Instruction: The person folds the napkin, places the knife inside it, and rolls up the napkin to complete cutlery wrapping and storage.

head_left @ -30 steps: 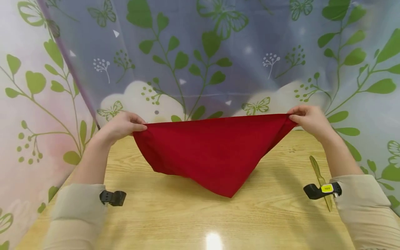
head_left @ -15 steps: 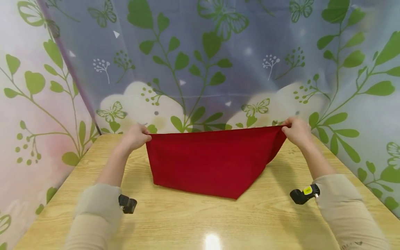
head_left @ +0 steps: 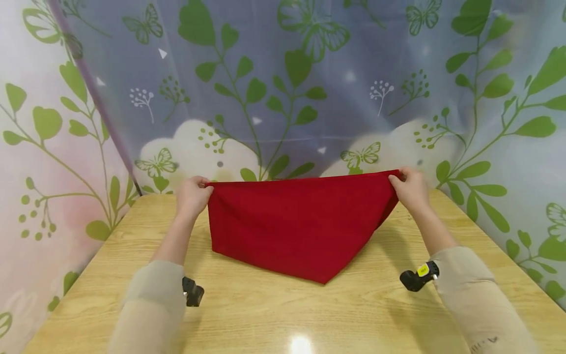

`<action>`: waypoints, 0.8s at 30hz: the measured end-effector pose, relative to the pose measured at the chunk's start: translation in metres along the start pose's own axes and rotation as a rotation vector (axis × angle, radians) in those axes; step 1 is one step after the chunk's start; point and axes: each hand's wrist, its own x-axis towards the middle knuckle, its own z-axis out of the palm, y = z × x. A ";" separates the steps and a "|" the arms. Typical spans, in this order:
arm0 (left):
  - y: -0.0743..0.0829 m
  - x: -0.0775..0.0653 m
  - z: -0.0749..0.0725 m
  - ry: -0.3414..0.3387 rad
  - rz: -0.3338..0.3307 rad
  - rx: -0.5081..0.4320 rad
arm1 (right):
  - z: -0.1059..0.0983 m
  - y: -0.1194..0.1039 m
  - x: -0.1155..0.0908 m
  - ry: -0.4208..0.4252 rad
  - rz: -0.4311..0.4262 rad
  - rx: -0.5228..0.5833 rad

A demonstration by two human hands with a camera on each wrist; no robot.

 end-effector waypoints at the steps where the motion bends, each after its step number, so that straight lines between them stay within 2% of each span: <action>1: 0.000 0.002 0.002 0.003 -0.010 0.008 | 0.001 0.001 0.001 -0.004 -0.019 -0.039; 4: -0.002 0.006 0.006 0.001 -0.039 0.063 | 0.006 0.004 0.003 -0.038 -0.071 -0.214; 7: -0.005 0.008 0.010 -0.008 -0.060 0.155 | 0.011 0.007 0.002 -0.113 -0.102 -0.406; 10: -0.008 0.008 0.016 -0.065 -0.088 0.234 | 0.015 0.012 0.001 -0.244 -0.100 -0.522; 14: -0.012 0.004 0.024 -0.143 -0.109 0.275 | 0.020 0.019 -0.002 -0.393 -0.060 -0.522; 16: -0.013 0.003 0.027 -0.150 -0.111 0.277 | 0.022 0.022 -0.002 -0.419 -0.033 -0.488; 21: -0.015 0.004 0.029 -0.099 -0.116 0.255 | 0.021 0.023 -0.001 -0.388 -0.006 -0.389; 24: -0.016 0.005 0.028 -0.043 -0.119 0.211 | 0.019 0.019 0.003 -0.306 0.024 -0.300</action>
